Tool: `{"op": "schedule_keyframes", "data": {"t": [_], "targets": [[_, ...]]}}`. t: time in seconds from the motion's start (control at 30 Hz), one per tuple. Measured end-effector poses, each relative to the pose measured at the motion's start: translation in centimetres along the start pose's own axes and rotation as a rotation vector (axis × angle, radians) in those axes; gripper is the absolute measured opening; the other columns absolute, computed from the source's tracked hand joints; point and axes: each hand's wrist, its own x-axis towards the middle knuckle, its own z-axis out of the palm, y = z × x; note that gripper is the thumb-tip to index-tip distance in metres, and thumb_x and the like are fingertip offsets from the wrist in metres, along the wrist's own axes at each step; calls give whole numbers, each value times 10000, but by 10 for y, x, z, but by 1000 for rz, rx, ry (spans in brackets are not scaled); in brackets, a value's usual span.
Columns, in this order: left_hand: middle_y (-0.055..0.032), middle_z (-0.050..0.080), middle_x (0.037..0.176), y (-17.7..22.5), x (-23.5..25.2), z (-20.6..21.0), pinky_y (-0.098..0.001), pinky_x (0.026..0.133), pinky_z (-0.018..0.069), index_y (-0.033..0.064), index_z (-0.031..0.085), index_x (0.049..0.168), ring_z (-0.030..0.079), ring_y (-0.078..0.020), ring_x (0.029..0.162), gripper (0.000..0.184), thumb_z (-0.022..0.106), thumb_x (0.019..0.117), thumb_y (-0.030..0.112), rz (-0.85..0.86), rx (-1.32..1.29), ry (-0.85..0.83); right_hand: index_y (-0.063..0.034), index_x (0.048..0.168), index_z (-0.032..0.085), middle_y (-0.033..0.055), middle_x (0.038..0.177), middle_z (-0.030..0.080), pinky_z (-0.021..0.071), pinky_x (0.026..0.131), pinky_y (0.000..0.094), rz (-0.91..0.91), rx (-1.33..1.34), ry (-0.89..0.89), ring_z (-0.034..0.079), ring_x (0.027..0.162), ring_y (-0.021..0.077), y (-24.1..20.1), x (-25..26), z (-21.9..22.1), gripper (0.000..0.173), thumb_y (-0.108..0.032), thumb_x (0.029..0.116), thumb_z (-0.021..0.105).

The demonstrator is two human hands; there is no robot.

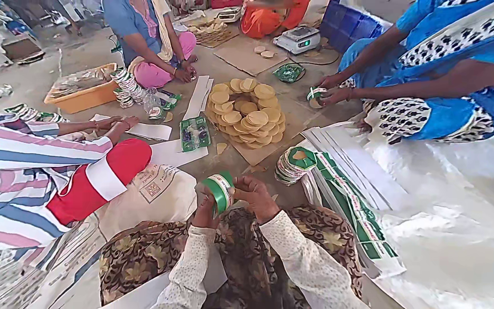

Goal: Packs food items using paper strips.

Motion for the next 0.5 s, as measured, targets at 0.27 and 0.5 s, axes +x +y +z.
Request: {"op": "schedule_keyframes", "data": {"t": [0.27,0.5], "targets": [[-9,779,992,4,-28,-30,-335,866,613,184,763,1031,740,-115,945,460,916,663,414,142,-340,-457,-58,871,674,35,802,737,607,715,267,131,284,-270,710,728,95,-24,-22,29,139,25,948,594],[-44,758,902,23,-66,-15,-319,778,621,98,664,1004,744,-141,858,116,677,925,182,122,-462,-230,-112,820,692,-37,760,728,586,696,226,24,143,-316,690,707,33,-24,-30,47,165,-49,945,606]]}}
